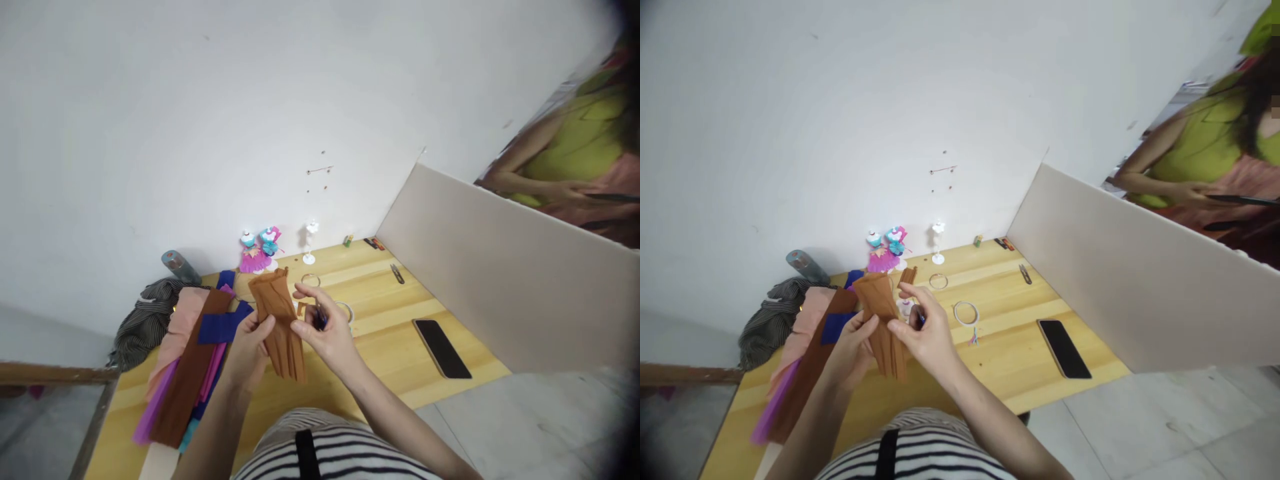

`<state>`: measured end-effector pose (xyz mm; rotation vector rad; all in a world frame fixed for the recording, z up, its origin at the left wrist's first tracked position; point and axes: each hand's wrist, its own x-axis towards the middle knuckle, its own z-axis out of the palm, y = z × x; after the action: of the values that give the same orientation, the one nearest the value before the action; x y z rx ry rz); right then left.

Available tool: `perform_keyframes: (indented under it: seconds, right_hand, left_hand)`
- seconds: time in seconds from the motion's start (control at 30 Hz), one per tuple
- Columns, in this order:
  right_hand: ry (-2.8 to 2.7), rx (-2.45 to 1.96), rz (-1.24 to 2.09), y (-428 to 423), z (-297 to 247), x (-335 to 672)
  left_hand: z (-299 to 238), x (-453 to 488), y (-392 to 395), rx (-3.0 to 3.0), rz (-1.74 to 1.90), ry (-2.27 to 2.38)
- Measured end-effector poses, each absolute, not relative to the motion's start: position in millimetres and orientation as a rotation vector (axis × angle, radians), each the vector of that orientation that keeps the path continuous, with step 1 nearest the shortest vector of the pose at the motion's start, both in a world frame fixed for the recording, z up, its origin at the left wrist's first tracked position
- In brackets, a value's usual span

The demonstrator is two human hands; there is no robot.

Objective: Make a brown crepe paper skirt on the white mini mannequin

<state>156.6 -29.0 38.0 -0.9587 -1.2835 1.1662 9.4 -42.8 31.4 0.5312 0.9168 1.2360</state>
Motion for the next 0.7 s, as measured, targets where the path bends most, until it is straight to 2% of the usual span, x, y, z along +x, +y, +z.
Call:
perform_keyframes:
  seconds: [0.13, 0.33, 0.7]
  right_hand:
    - [-1.291, -0.974, 1.321, -32, 38, 162]
    - [-1.293, -1.030, 1.256, -26, 41, 159]
    - [-1.093, -1.010, 1.494, -17, 30, 160]
  left_hand:
    - [31, 7, -42, 0.502, 1.196, 0.900]
    - [36, 12, -39, 0.484, 1.164, 0.929]
    - [32, 20, -37, 0.586, 1.286, 1.123]
